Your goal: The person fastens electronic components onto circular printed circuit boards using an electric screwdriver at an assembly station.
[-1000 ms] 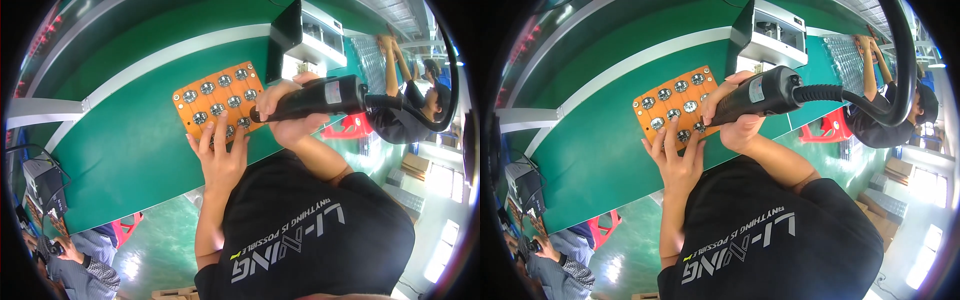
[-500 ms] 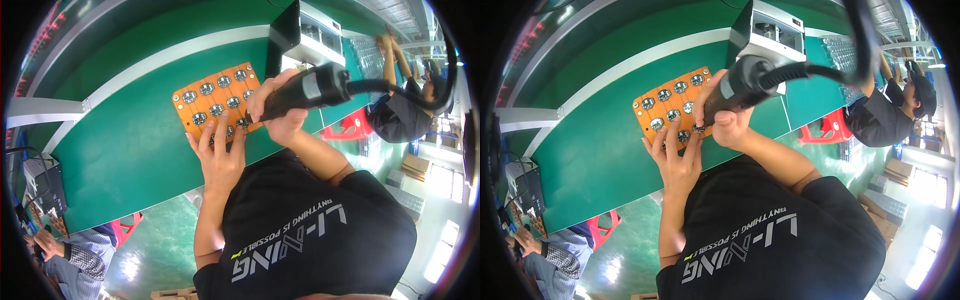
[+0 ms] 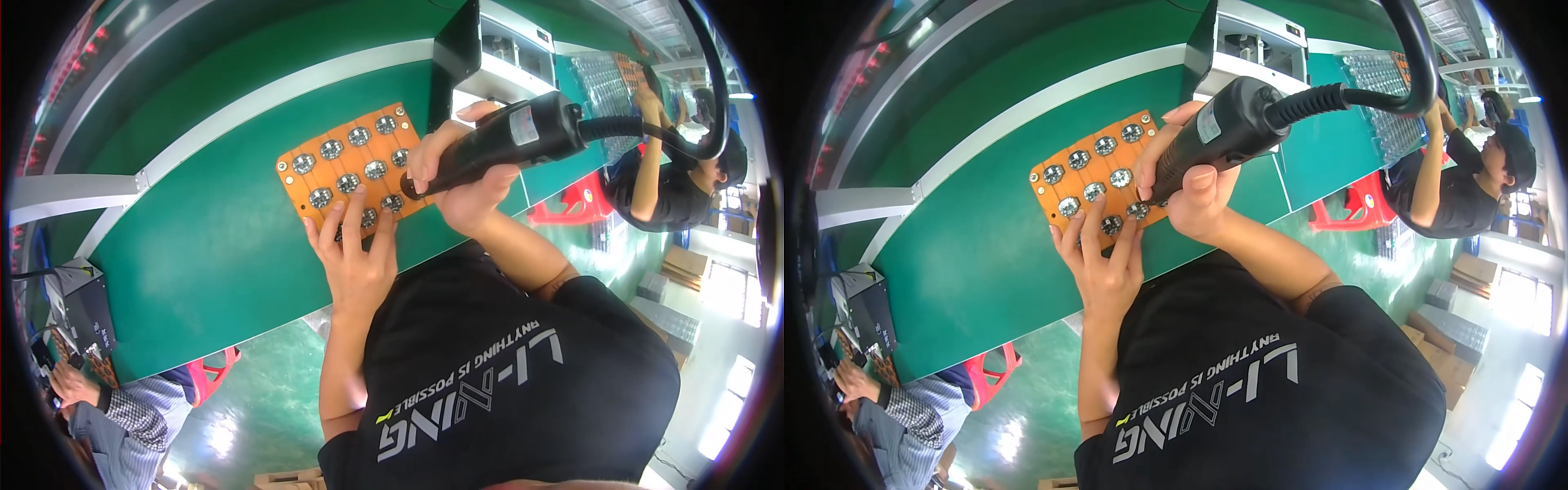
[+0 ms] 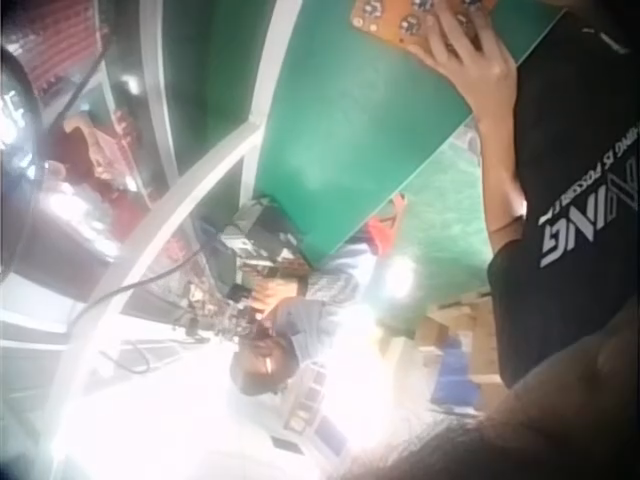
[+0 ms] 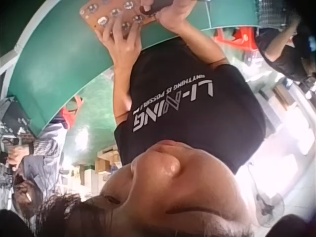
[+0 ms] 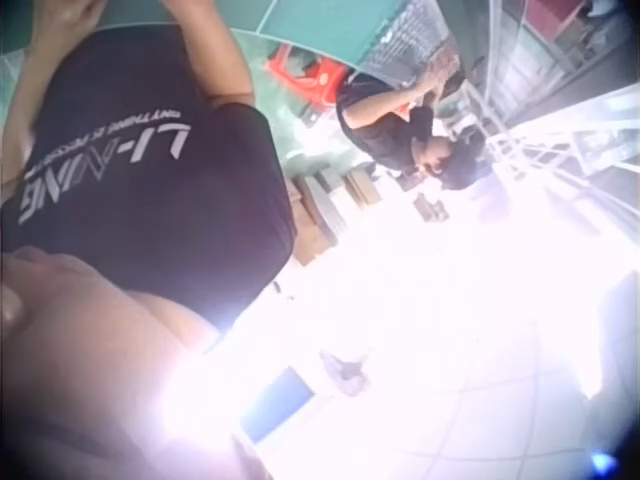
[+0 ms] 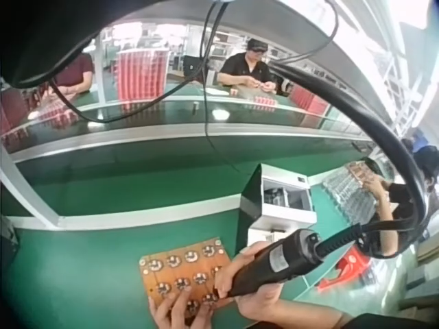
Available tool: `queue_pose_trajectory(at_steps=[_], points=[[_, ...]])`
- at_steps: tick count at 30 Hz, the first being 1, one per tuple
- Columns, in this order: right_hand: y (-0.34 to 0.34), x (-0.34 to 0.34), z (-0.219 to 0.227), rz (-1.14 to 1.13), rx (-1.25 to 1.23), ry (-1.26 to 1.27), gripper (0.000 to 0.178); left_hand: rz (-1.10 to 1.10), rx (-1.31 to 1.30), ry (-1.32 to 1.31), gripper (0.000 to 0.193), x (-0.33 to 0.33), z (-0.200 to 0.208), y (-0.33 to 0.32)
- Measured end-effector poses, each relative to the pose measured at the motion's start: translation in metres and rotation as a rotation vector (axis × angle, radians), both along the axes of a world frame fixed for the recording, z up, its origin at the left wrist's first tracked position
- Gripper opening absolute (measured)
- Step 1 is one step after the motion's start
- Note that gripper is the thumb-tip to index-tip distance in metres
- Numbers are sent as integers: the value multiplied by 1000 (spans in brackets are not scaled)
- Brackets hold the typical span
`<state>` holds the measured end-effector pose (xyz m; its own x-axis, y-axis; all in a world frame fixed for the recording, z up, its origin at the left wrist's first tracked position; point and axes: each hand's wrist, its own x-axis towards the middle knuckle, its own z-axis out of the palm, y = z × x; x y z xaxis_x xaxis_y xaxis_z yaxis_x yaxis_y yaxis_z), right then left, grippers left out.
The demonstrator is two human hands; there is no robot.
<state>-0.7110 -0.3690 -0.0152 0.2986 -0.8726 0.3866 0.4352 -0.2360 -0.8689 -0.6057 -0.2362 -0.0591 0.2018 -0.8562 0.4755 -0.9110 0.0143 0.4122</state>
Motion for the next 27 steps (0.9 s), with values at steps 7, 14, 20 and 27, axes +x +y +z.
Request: queue_pose_trajectory(at_steps=[7, 14, 20, 27], points=[[0, -1, -1, 15, 2, -4, 77, 2, 15, -2, 15, 0, 2, 0], [0, -1, -1, 32, 7, -2, 77, -4, 10, 21, 15, 1, 3, 0], [-3, -17, 4, -27, 1, -57, 75, -1, -56, 178, 16, 3, 22, -10], [-7, -41, 6, -91, 30, -125, 74, -391, 177, -17, 13, 25, 46, -52]])
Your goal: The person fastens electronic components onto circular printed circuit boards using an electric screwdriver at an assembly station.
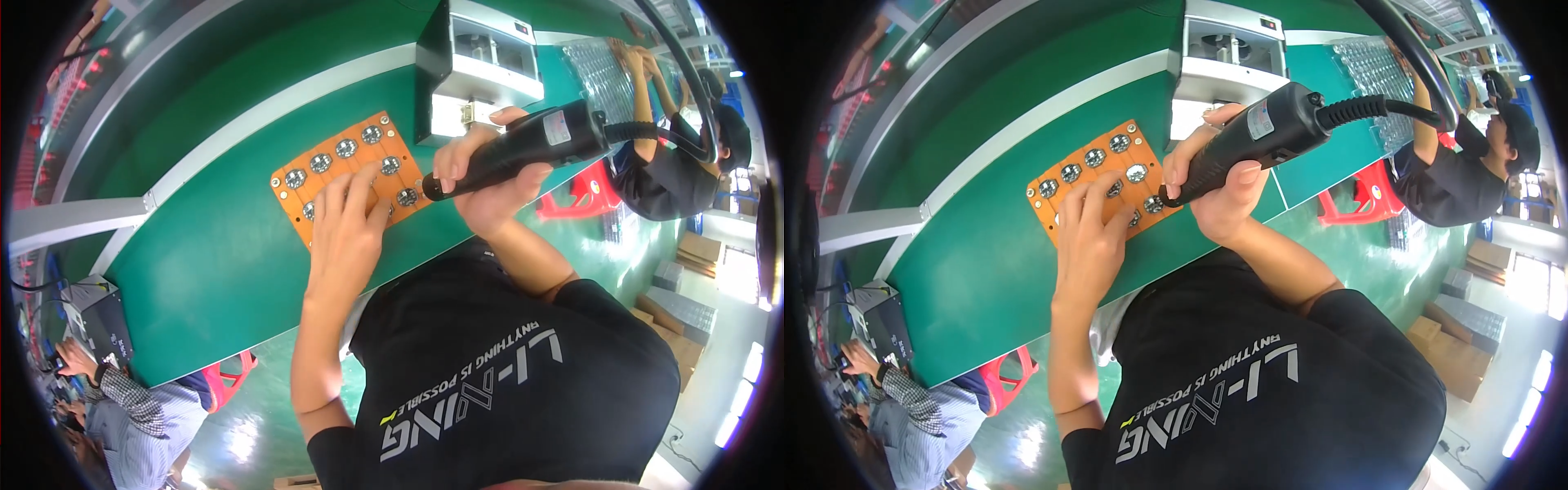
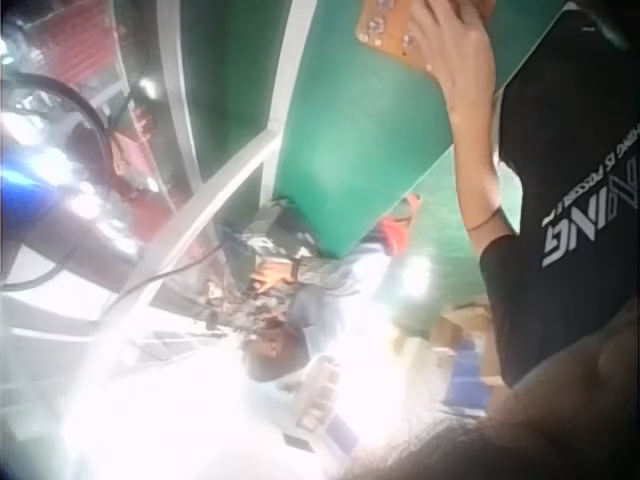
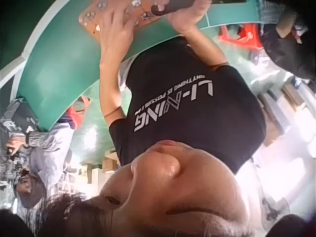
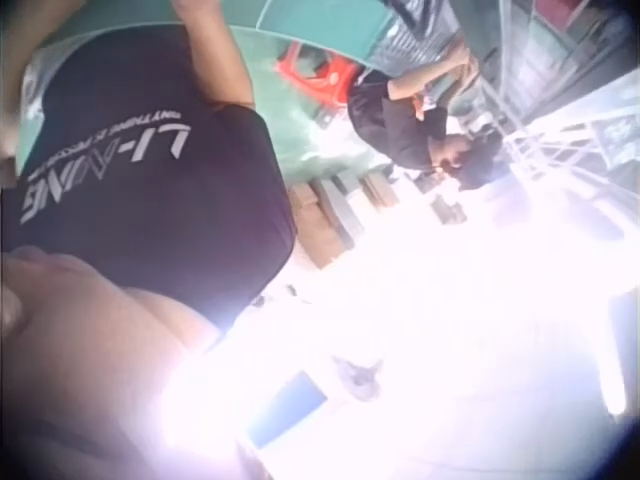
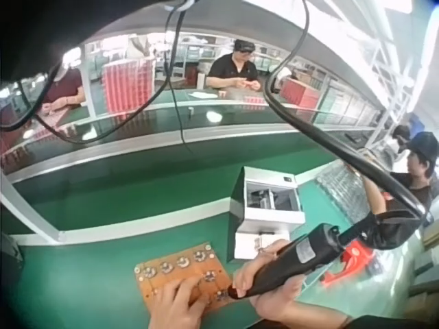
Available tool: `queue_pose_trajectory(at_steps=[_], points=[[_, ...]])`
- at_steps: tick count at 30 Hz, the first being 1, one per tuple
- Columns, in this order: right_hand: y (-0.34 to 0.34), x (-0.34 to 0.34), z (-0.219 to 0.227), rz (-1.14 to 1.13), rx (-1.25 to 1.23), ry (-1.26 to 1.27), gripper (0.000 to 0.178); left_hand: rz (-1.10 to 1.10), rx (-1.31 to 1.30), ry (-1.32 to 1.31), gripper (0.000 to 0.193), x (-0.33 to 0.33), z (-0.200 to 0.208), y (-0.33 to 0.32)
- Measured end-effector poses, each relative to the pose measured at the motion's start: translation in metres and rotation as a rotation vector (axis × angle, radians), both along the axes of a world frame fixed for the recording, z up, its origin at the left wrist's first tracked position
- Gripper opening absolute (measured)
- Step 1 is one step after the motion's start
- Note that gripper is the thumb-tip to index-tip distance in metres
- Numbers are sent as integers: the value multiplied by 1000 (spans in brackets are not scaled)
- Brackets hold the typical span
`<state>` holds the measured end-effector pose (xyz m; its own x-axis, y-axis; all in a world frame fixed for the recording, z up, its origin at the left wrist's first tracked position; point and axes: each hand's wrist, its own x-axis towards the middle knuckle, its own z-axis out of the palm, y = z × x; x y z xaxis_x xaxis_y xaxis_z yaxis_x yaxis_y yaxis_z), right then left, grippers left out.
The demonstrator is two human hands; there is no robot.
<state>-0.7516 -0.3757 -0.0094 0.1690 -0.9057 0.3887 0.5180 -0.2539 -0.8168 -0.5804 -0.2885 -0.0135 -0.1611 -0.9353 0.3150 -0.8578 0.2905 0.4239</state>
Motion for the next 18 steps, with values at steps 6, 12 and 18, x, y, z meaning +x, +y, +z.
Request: queue_pose_trajectory(at_steps=[6, 12, 18], points=[[-6, -28, 4, -22, -25, -73, 75, -316, -19, -293, 15, 5, 17, -22], [-20, -51, 27, -145, -20, -184, 78, -434, -38, -464, 16, -2, 17, -30], [-47, -71, 45, -288, -49, -103, 81, -464, 45, -434, 17, 0, 31, -41]])
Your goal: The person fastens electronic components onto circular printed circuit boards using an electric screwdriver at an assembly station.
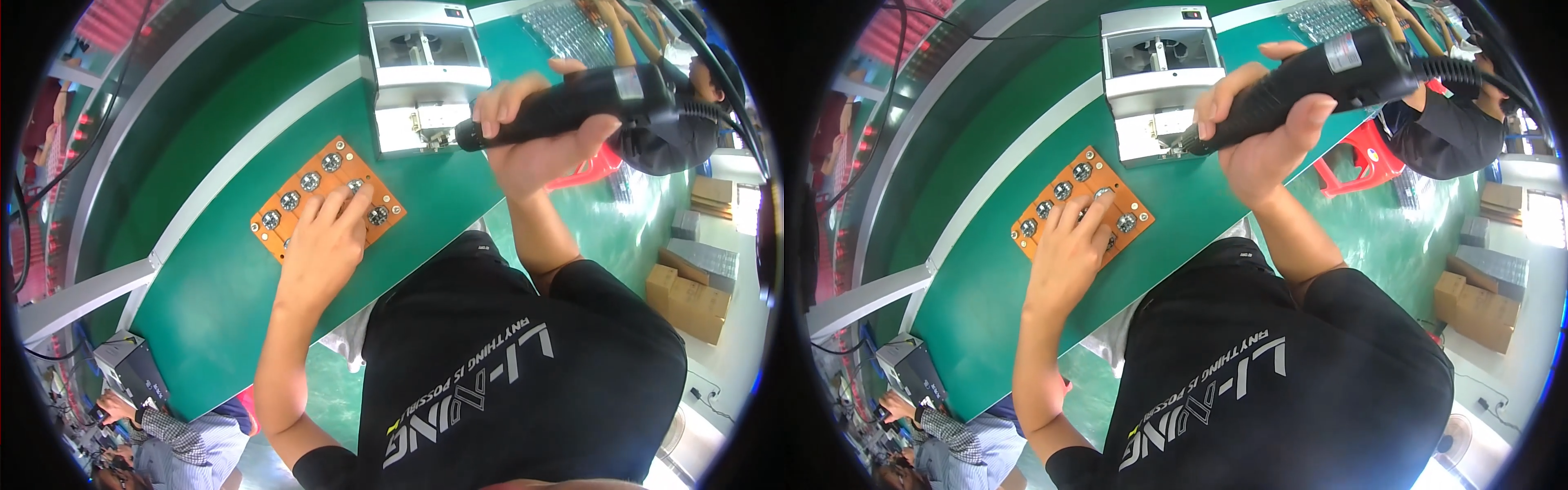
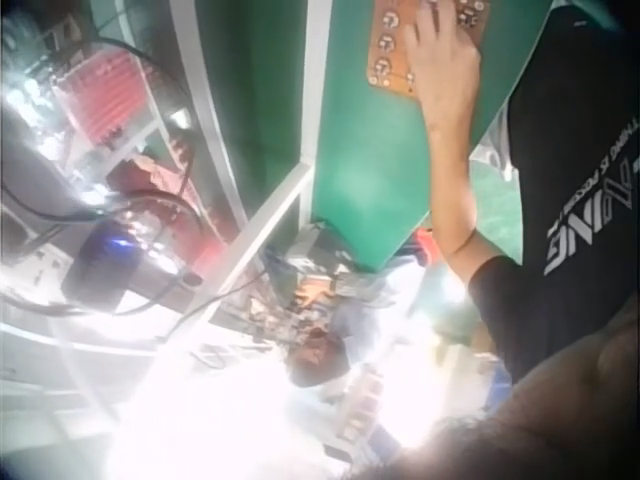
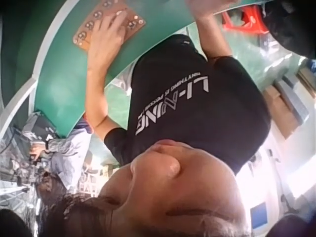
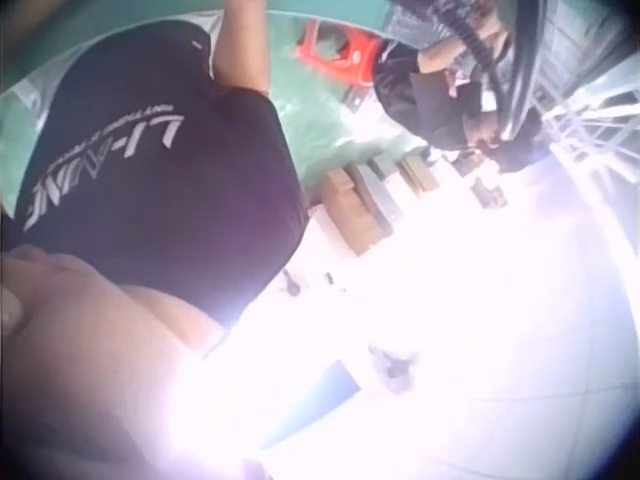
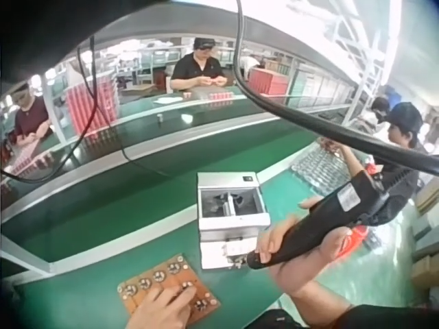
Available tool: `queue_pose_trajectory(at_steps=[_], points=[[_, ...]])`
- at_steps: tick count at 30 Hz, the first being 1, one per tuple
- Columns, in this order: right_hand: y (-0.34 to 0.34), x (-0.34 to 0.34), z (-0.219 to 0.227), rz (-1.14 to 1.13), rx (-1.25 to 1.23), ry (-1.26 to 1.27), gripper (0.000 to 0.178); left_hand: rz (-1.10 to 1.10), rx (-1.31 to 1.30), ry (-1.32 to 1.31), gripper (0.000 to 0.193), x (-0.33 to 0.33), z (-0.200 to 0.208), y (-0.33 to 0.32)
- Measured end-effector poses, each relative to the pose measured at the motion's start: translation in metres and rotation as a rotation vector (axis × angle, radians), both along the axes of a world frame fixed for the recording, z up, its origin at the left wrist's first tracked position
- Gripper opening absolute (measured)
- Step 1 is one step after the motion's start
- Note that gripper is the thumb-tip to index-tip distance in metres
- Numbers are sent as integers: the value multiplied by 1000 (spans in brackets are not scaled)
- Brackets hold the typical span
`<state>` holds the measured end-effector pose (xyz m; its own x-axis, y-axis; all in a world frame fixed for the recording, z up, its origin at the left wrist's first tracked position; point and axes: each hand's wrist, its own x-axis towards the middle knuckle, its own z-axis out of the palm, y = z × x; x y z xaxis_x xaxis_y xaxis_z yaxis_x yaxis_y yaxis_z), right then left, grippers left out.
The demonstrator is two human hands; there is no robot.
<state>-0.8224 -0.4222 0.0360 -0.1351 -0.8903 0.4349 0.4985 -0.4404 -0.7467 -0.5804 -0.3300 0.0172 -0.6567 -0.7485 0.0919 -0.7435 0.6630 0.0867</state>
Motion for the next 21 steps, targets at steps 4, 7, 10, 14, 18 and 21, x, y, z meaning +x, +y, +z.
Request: queue_pose_trajectory(at_steps=[4, 7, 10, 14, 18, 21], points=[[-5, 4, -3, -8, -13, 107, 81, -62, -46, -82, 18, -2, -6, 0], [-8, 7, -9, -1, -63, 179, 80, -82, -91, -43, 19, -4, -13, 4], [-12, 12, -12, 16, -73, 235, 79, -130, -127, -105, 22, -8, -9, 2], [-16, 17, -8, 25, -36, 321, 75, -141, -130, -155, 20, -8, -6, 1], [-16, 19, -2, 37, -17, 343, 70, -74, -34, 6, 15, -4, -8, 0], [-15, 13, -8, 74, 50, 286, 72, 19, 93, 251, 10, -4, 8, -11]])
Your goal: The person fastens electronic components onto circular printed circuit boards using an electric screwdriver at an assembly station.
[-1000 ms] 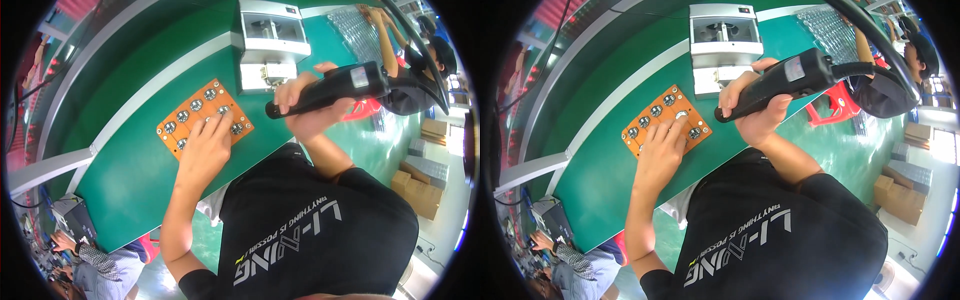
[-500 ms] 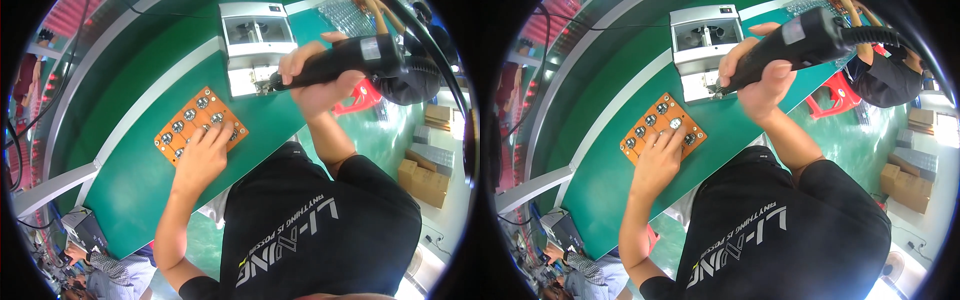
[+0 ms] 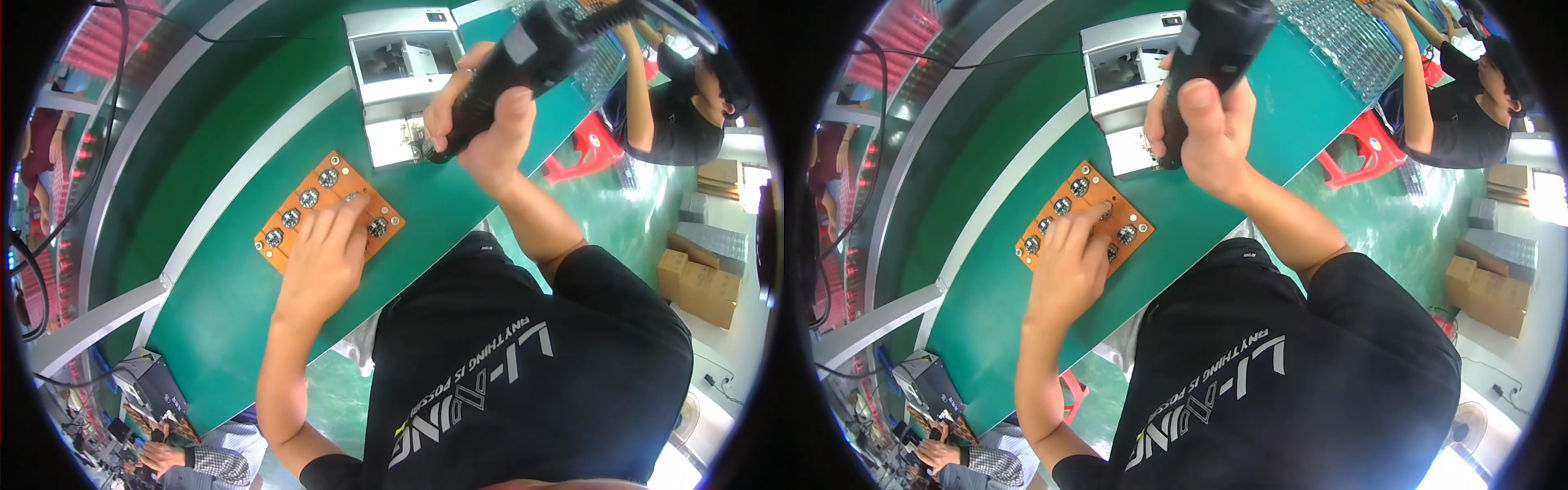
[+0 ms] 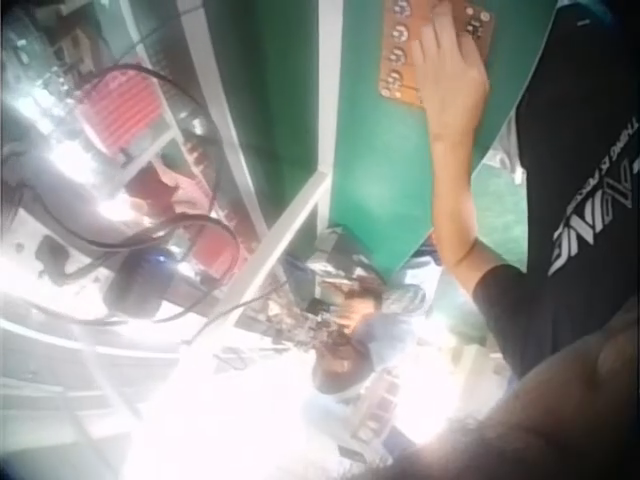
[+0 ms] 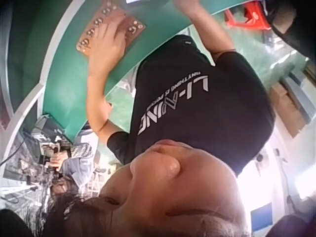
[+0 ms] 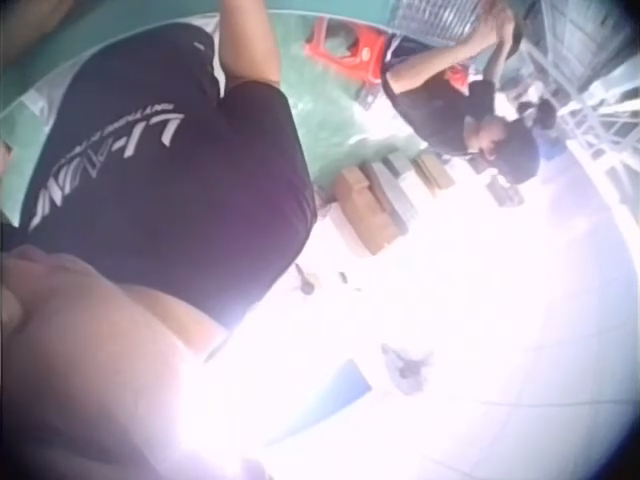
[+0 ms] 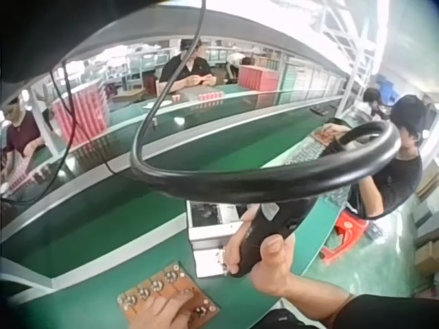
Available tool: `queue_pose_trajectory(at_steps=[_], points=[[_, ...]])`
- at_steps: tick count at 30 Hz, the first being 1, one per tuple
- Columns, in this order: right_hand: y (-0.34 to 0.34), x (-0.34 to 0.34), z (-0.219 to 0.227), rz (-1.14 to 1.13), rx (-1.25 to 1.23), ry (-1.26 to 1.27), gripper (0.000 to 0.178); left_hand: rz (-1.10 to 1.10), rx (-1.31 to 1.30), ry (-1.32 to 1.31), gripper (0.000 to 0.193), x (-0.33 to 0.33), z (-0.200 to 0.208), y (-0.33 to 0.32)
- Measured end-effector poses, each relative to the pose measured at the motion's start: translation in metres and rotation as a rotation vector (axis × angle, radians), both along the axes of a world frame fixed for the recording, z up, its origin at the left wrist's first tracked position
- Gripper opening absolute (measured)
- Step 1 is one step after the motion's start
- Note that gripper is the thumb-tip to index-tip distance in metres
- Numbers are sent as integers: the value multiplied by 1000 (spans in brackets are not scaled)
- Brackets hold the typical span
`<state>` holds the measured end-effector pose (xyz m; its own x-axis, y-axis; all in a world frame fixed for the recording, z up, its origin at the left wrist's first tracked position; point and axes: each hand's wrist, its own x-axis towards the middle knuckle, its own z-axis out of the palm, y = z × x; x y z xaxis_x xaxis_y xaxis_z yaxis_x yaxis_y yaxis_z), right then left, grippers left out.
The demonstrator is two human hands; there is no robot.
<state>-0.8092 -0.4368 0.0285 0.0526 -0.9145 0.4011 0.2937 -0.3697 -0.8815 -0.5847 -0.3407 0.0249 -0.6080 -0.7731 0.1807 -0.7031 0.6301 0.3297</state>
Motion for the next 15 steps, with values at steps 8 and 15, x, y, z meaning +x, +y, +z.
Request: queue_pose_trajectory(at_steps=[8, 15], points=[[16, -7, 1, -47, 49, -90, 72, 39, -288, 424, 12, -34, 40, -94], [24, 0, 2, -13, 35, -120, 76, 270, -378, 474, 20, -28, 31, -91]])
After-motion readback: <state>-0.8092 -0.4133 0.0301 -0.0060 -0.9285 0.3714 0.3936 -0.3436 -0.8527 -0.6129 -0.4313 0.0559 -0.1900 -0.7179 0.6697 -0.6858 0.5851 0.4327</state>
